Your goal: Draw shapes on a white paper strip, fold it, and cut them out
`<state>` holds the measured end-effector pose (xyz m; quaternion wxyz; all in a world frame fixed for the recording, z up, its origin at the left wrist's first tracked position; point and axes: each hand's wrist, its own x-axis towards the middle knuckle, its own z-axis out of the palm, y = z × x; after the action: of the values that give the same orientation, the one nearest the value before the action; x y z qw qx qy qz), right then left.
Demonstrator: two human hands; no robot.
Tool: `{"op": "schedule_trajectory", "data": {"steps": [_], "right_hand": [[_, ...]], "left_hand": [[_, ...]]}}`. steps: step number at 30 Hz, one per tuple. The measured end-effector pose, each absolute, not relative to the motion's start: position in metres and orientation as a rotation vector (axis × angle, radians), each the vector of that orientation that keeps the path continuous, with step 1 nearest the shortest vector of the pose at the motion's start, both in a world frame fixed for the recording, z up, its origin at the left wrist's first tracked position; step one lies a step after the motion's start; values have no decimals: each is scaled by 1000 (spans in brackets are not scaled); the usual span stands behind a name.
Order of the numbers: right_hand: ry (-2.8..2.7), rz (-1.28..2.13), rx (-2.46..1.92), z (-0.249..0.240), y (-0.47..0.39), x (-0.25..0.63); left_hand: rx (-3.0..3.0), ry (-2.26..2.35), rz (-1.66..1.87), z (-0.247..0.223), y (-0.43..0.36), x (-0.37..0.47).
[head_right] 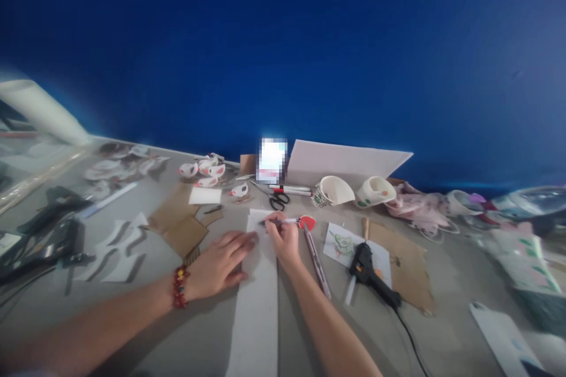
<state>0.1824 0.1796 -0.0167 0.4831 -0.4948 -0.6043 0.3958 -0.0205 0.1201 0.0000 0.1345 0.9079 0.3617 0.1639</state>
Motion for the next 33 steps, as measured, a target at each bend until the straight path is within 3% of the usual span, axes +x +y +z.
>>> {"op": "schedule_trajectory", "data": {"steps": [33], "right_hand": [[-1611, 872, -1286, -17, 181, 182]], "left_hand": [[2597, 1033, 452, 1, 124, -22]]}}
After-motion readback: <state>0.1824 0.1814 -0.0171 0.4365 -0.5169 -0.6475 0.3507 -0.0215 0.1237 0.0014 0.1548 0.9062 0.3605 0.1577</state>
